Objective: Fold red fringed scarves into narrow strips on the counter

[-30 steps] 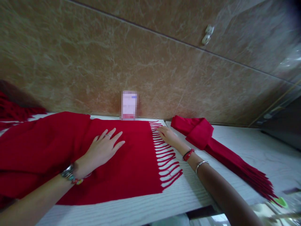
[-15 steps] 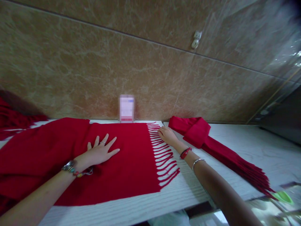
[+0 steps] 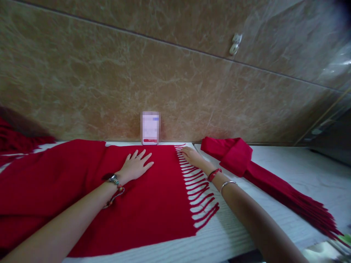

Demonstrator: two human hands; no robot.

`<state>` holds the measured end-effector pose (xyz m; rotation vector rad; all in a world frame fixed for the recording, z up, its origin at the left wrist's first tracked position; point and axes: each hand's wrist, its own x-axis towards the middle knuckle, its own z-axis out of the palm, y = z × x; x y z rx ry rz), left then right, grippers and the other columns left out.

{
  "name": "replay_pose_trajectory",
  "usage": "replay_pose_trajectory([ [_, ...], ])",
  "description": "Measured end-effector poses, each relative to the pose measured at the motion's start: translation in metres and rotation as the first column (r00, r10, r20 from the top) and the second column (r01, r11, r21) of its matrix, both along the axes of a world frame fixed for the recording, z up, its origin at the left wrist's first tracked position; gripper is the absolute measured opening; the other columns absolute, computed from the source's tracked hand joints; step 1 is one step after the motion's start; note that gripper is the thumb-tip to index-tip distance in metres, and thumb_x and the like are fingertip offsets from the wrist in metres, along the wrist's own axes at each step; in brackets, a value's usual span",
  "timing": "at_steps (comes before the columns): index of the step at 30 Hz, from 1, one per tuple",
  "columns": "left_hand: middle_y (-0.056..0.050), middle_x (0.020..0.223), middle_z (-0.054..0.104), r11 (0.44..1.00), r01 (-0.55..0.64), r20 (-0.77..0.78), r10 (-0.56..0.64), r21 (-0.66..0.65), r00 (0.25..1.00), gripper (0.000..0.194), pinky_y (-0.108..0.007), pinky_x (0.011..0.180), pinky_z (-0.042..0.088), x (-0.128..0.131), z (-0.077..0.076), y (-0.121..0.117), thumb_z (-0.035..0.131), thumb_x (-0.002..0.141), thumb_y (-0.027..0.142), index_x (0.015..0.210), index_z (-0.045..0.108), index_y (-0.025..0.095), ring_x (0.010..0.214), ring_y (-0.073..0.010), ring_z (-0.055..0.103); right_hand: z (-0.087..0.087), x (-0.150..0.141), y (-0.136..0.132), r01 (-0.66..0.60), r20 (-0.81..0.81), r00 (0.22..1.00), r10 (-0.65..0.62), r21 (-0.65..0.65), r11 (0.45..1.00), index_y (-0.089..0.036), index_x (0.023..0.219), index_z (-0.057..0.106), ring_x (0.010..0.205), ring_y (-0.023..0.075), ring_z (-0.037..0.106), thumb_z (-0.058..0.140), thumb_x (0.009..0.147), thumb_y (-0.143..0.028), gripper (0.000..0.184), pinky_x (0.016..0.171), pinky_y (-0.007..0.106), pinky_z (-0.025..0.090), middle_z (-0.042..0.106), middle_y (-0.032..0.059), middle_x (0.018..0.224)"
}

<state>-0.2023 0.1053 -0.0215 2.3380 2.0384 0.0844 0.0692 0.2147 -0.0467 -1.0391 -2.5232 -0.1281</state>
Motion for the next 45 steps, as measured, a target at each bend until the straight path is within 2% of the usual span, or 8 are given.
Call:
replay_pose_trajectory([
  [6, -0.007, 0.149, 0.02, 0.999, 0.003, 0.001, -0.003, 0.042, 1.0, 0.06, -0.053, 0.103, 0.019, -0.003, -0.01, -0.002, 0.021, 0.089, 0.056, 0.14, 0.028, 0.026, 0.133, -0.0363, 0.018, -0.004, 0.032, 0.011, 0.232, -0.111, 0.968, -0.227, 0.036, 0.972, -0.008, 0.094, 0.065, 0.102, 0.0237, 0.056, 0.034, 0.086, -0.014, 0.032, 0.092, 0.04, 0.042, 0.061, 0.019, 0.106],
  [10, -0.004, 0.149, 0.02, 0.999, -0.035, -0.01, 0.035, 0.018, 0.999, 0.057, -0.052, 0.105, 0.018, 0.001, -0.006, -0.001, 0.023, 0.089, 0.053, 0.14, 0.027, 0.028, 0.134, -0.0344, 0.017, -0.006, 0.028, 0.008, 0.111, -0.098, 0.989, -0.107, 0.034, 0.993, -0.013, 0.119, 0.055, 0.119, 0.02, 0.046, 0.036, 0.089, -0.025, 0.037, 0.101, 0.037, 0.036, 0.053, 0.0136, 0.126],
  [14, -0.004, 0.149, 0.02, 0.999, -0.041, -0.007, 0.041, 0.022, 0.999, 0.056, -0.051, 0.105, 0.018, 0.002, -0.006, -0.002, 0.023, 0.09, 0.053, 0.14, 0.028, 0.029, 0.135, -0.0334, 0.017, -0.013, 0.02, 0.007, -0.053, -0.036, 0.998, 0.05, -0.098, 0.994, -0.016, 0.132, 0.043, 0.129, 0.0212, 0.034, 0.027, 0.093, -0.036, 0.047, 0.106, 0.043, 0.029, 0.044, 0.012, 0.136],
  [23, -0.004, 0.148, 0.023, 0.998, -0.038, -0.014, 0.039, 0.044, 0.999, 0.055, -0.051, 0.105, 0.019, 0.001, -0.009, -0.002, 0.025, 0.09, 0.053, 0.139, 0.03, 0.029, 0.134, -0.0329, 0.019, -0.024, 0.035, 0.02, 0.049, -0.038, 0.998, -0.057, -0.168, 0.985, -0.018, 0.134, 0.041, 0.13, 0.0232, 0.032, 0.022, 0.093, -0.043, 0.052, 0.107, 0.047, 0.026, 0.041, 0.0107, 0.138],
  [29, -0.004, 0.147, 0.025, 0.997, -0.042, -0.019, 0.043, 0.065, 0.999, 0.054, -0.051, 0.104, 0.02, 0.001, -0.01, -0.002, 0.026, 0.09, 0.052, 0.138, 0.032, 0.029, 0.134, -0.0327, 0.02, -0.012, 0.017, 0.037, 0.098, -0.054, 0.993, -0.107, -0.153, 0.983, -0.015, 0.139, 0.03, 0.136, 0.0239, 0.016, 0.017, 0.094, -0.042, 0.054, 0.106, 0.05, 0.024, 0.025, 0.0114, 0.147],
  [35, -0.004, 0.148, 0.023, 0.997, -0.047, -0.011, 0.047, 0.059, 0.999, 0.055, -0.051, 0.104, 0.019, 0.0, -0.011, -0.001, 0.025, 0.089, 0.053, 0.139, 0.031, 0.03, 0.134, -0.0324, 0.019, -0.019, -0.008, 0.044, 0.049, 0.06, 0.998, -0.038, -0.208, 0.977, -0.023, 0.135, 0.039, 0.131, 0.0223, 0.03, 0.026, 0.093, -0.036, 0.046, 0.106, 0.048, 0.026, 0.038, 0.0072, 0.141],
  [40, -0.003, 0.148, 0.024, 0.997, -0.038, -0.009, 0.039, 0.061, 0.999, 0.055, -0.051, 0.104, 0.02, -0.001, -0.011, -0.001, 0.024, 0.089, 0.053, 0.139, 0.032, 0.03, 0.134, -0.0321, 0.02, -0.024, 0.012, 0.04, 0.116, 0.04, 0.993, -0.11, -0.205, 0.972, -0.019, 0.134, 0.041, 0.131, 0.0257, 0.031, 0.025, 0.093, -0.033, 0.047, 0.104, 0.053, 0.026, 0.038, 0.0108, 0.14],
  [45, -0.003, 0.147, 0.025, 0.997, -0.041, 0.01, 0.04, 0.067, 0.999, 0.055, -0.051, 0.104, 0.02, 0.001, -0.01, -0.002, 0.025, 0.089, 0.052, 0.138, 0.033, 0.029, 0.134, -0.0315, 0.021, -0.007, 0.028, 0.024, 0.168, -0.009, 0.985, -0.172, -0.164, 0.972, -0.009, 0.133, 0.04, 0.13, 0.0263, 0.032, 0.021, 0.093, -0.035, 0.051, 0.105, 0.048, 0.03, 0.043, 0.0179, 0.136],
])
